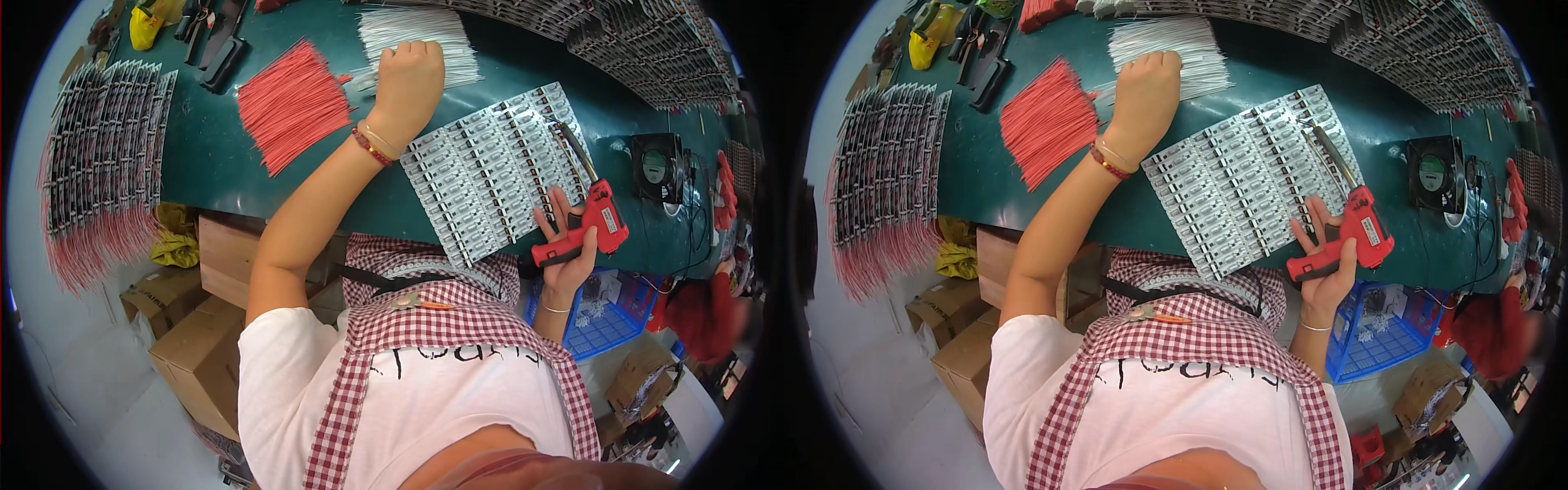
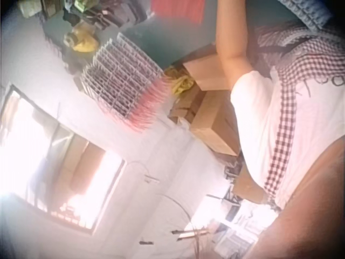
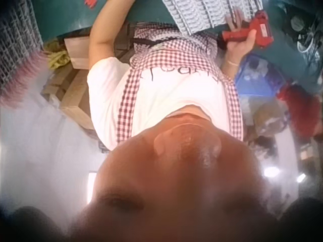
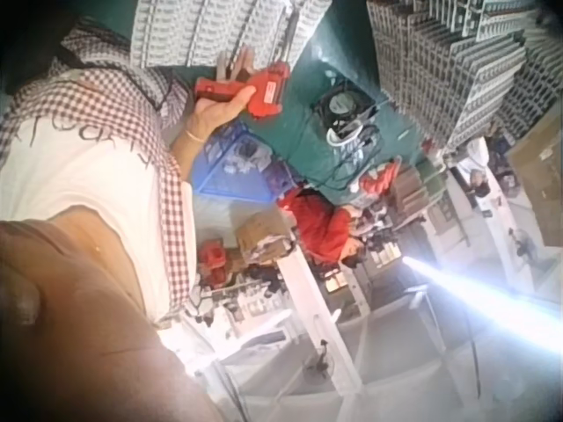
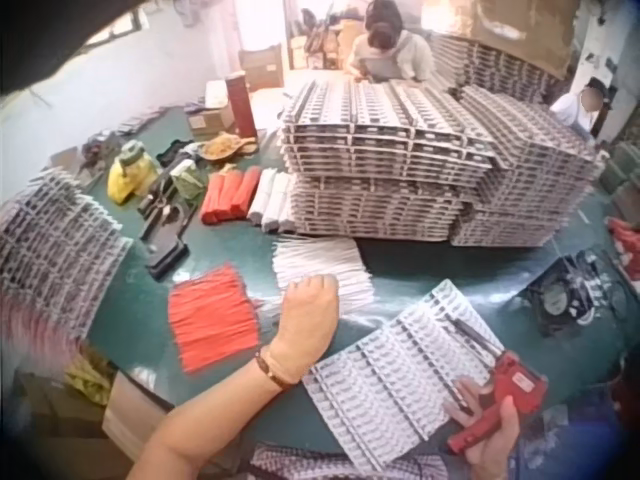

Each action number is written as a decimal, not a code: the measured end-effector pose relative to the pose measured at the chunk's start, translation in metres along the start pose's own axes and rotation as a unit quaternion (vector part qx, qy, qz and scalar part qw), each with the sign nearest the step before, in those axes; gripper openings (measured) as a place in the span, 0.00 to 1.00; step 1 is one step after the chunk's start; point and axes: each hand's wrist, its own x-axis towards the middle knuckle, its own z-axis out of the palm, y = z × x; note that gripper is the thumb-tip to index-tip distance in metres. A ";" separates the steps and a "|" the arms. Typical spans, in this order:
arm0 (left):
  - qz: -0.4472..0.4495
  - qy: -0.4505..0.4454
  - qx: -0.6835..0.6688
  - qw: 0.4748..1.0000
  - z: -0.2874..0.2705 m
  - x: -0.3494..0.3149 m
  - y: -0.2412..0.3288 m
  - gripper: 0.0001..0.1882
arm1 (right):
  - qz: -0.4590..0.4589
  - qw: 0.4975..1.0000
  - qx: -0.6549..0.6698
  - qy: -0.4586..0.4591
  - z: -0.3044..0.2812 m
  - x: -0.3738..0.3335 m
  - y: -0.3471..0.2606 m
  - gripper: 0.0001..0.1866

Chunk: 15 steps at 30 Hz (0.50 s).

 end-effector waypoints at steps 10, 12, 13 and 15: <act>-0.155 0.075 -0.395 0.902 -0.041 -0.004 -0.002 0.09 | -0.002 1.000 0.000 0.002 -0.001 0.003 0.001 0.23; -0.209 0.076 -0.477 0.850 -0.045 -0.014 -0.001 0.13 | -0.001 1.000 -0.002 0.006 -0.002 0.004 0.001 0.23; -0.204 0.088 -0.497 0.839 -0.041 -0.024 0.000 0.14 | 0.000 1.000 0.001 0.009 -0.002 0.005 0.001 0.23; -0.185 0.109 -0.516 0.829 -0.035 -0.037 0.000 0.15 | 0.003 1.000 0.007 0.003 -0.004 0.005 0.000 0.23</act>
